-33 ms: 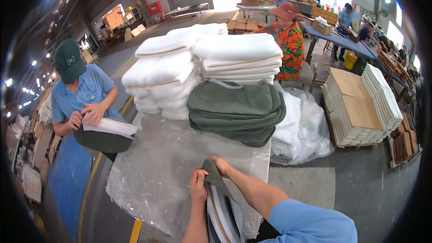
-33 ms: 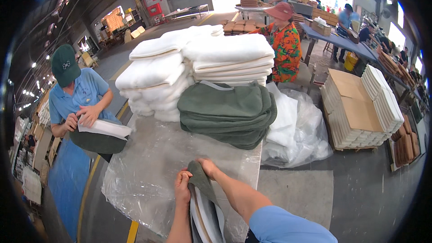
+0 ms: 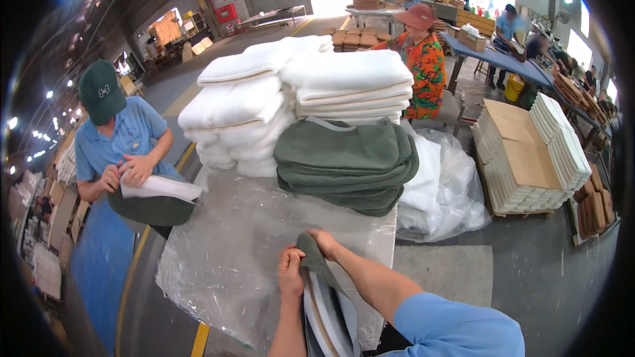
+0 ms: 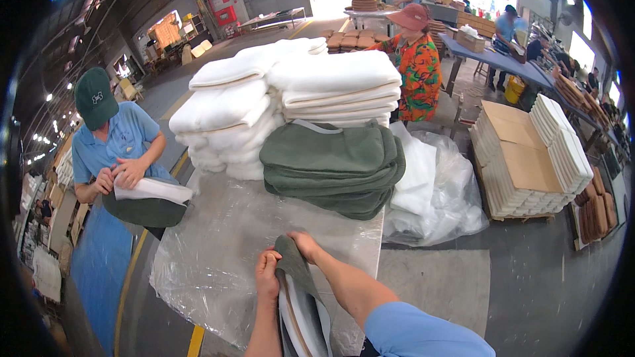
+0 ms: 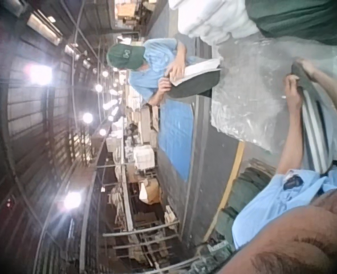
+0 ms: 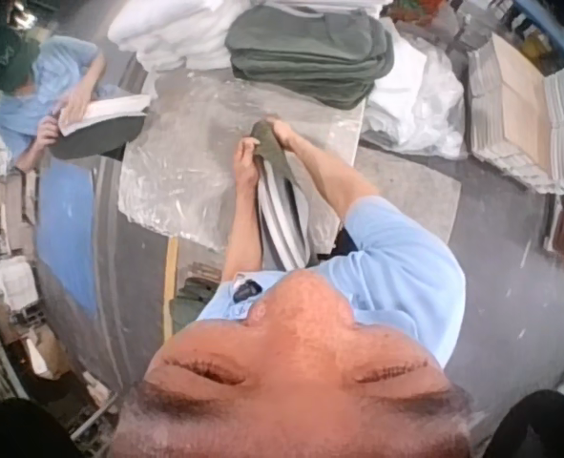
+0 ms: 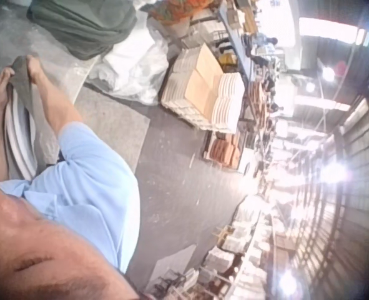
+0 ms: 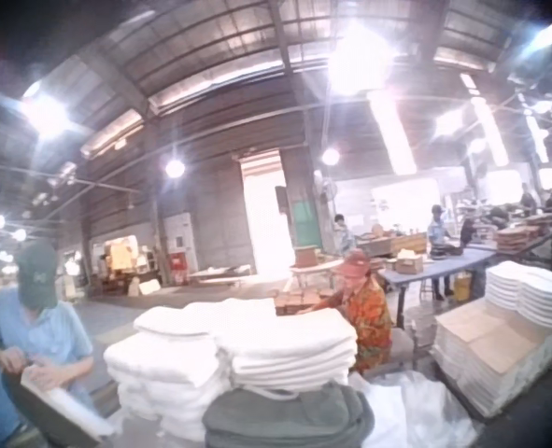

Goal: The person folds green and white cushion covers on a plastic-wrapped table in a warehouse. They repeatedly pick up covers, fold them, and place them into stacks. Another worker performs similar folding nearby.

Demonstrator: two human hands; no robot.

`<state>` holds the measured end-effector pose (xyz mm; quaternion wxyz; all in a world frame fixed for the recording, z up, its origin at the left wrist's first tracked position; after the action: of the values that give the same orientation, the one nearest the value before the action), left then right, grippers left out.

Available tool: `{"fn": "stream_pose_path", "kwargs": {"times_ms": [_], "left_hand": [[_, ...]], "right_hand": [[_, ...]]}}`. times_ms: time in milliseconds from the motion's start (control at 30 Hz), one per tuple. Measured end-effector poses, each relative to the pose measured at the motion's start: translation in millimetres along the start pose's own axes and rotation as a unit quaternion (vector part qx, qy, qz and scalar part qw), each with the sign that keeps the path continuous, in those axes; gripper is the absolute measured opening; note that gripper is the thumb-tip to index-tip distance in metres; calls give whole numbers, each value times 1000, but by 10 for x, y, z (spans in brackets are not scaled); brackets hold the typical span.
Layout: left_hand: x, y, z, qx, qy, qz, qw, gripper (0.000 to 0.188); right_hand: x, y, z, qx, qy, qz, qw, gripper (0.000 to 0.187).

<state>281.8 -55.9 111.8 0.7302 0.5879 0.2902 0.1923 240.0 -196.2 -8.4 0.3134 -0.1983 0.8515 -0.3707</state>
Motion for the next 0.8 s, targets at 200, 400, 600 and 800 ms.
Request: {"fn": "stream_pose_path", "kwargs": {"times_ms": [200,400,600,800], "left_hand": [[101,336,121,-59,-2,82,995,21],[-186,615,120,-77,-20,38,996,22],[159,720,-12,-67,27,14,997,24],[459,1123,-176,-152,89,52,983,23]], "right_hand": [[-303,187,-3,-72,-29,114,990,70],[233,1132,-645,16,37,-2,999,81],[190,1770,-1801,-126,-19,-30,991,76],[532,1950,-2569,-185,-43,3,982,68]]}}
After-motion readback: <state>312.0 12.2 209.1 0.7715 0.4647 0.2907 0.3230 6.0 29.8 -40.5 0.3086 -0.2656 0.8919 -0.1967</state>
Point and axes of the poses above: each hand's wrist, its own z-axis towards the middle knuckle, its own x-axis out of the back of the hand, y = z × x, the point moved 9 cm from there along z, towards the middle knuckle, and after that the axes turned 2 degrees about -x, right-handed, at the moved point
